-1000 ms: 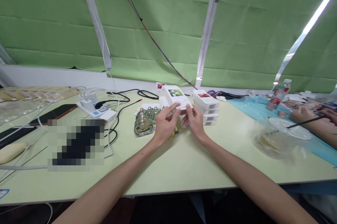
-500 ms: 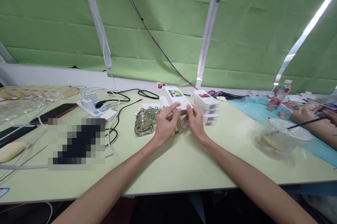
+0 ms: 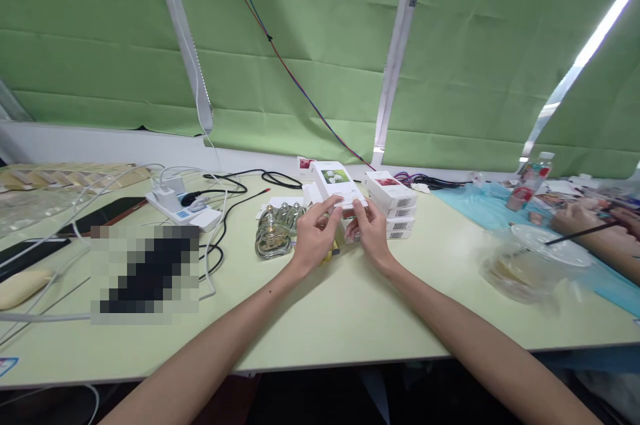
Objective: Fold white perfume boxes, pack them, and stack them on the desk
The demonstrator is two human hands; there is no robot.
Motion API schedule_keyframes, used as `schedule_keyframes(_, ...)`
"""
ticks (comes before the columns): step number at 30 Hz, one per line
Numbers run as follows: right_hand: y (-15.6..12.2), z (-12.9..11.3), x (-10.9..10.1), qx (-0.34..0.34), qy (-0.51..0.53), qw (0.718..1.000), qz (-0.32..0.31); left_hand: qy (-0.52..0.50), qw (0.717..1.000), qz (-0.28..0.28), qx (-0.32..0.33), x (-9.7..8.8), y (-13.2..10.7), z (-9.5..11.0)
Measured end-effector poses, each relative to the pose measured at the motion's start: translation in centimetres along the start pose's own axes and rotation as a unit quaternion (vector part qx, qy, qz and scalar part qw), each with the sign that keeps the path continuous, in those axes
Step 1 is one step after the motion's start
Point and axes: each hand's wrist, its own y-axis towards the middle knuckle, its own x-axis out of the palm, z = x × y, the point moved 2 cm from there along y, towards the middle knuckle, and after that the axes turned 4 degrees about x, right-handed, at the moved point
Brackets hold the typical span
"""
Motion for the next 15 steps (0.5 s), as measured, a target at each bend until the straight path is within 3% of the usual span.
schedule_keyframes(15, -0.11, -0.17, 0.06, 0.000, 0.003, 1.000, 0.011, 0.003, 1.000, -0.002, 0.010, -0.01, 0.03, -0.15)
